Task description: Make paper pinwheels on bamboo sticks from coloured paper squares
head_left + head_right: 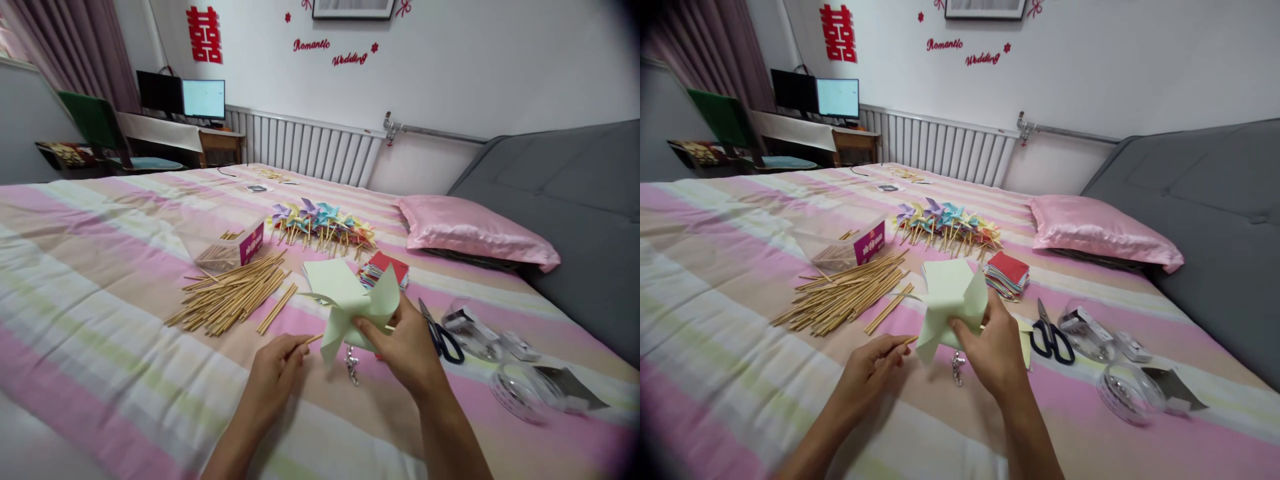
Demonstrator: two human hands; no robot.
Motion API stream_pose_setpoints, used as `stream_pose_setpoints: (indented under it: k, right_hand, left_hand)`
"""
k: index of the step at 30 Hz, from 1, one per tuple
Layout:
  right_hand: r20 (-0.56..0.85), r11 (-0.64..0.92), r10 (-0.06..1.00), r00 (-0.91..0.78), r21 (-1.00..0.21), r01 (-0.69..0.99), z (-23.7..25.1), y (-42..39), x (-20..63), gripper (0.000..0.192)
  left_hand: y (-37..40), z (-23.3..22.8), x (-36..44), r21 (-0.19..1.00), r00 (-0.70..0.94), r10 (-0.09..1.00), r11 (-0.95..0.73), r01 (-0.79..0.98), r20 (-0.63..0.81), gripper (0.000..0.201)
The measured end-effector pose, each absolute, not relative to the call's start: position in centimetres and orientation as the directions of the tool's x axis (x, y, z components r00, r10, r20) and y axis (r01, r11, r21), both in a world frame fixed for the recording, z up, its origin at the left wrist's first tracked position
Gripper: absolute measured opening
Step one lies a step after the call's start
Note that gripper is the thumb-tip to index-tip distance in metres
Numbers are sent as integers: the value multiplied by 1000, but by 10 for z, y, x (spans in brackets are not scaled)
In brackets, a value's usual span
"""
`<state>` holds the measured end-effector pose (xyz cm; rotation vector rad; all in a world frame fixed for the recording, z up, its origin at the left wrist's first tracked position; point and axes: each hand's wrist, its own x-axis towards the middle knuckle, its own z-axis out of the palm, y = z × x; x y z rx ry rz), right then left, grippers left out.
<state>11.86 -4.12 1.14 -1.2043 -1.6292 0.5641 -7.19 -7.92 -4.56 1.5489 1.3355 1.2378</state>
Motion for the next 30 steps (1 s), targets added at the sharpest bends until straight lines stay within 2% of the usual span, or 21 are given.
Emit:
stream_pose_setpoints:
  k: [3,7,11,18,21,26,30]
  right_hand:
    - [342,296,939,37,-857,421,14,-40,120,42]
    - [473,324,863,177,-787,525,20,-44,123,39]
    - [524,311,827,205,-728,611,24,-44,136,31]
    - [463,292,886,14,-582,759,23,-41,142,34]
    - [417,309,906,-70,-541,782,23,-43,137,34]
    - [263,340,935,-238,-471,814,24,-51,118,34]
    - [206,388,922,-329,-468,794,26,-62,100,28]
  left_hand:
    - [-80,-46,-68,957,44,995,-100,272,92,31]
    - [-80,-48,-64,993,80,995,50,103,-58,34]
    - [-79,-48,-64,995,71,993,98,-4,-97,35]
    - [-80,-41,-64,993,18,995,103,-60,-102,36]
    - [-80,-41,-65,991,3,994,105,-80,-106,35]
    - [-78,-46,-67,989,-27,994,103,-109,-106,38]
    - [-79,-45,-66,989,-58,992,103,-107,-109,39]
